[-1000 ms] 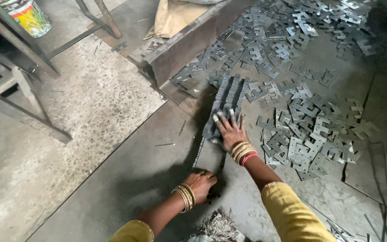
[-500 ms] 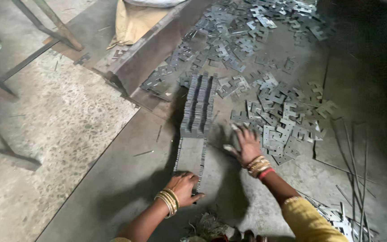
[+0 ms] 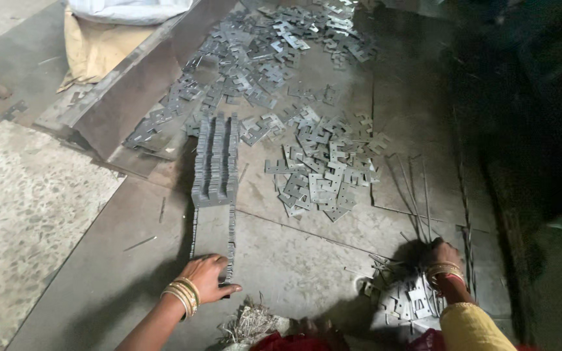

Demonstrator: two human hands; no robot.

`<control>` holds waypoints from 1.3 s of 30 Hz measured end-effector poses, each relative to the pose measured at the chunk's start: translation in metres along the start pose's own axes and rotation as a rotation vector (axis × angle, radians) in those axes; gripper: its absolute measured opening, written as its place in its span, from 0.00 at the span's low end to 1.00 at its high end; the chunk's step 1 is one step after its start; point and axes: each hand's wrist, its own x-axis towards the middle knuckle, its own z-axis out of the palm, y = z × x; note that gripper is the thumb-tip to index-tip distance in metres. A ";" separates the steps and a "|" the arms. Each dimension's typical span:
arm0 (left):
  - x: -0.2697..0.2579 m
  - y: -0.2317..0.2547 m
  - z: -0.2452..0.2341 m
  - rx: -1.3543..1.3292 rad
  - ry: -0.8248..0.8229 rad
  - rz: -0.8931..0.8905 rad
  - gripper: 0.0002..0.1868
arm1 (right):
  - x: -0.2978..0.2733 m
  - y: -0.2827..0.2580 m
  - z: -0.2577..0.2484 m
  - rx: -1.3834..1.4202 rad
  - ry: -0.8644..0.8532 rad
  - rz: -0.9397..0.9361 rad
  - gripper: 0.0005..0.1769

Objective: The person sits on the floor and repeatedly picks up small metal brackets from a scattered pile. They align and stack the brackets into neat vertical columns on the floor.

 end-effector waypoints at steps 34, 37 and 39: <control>0.006 0.010 -0.003 0.133 -0.136 -0.085 0.44 | -0.065 -0.100 -0.045 0.256 -0.265 -0.453 0.33; 0.007 0.005 0.006 0.113 -0.118 -0.084 0.43 | -0.008 -0.138 -0.065 0.471 -0.110 -0.438 0.31; 0.008 0.002 0.009 0.086 -0.067 -0.056 0.44 | 0.036 -0.161 -0.072 0.766 -0.235 -0.219 0.48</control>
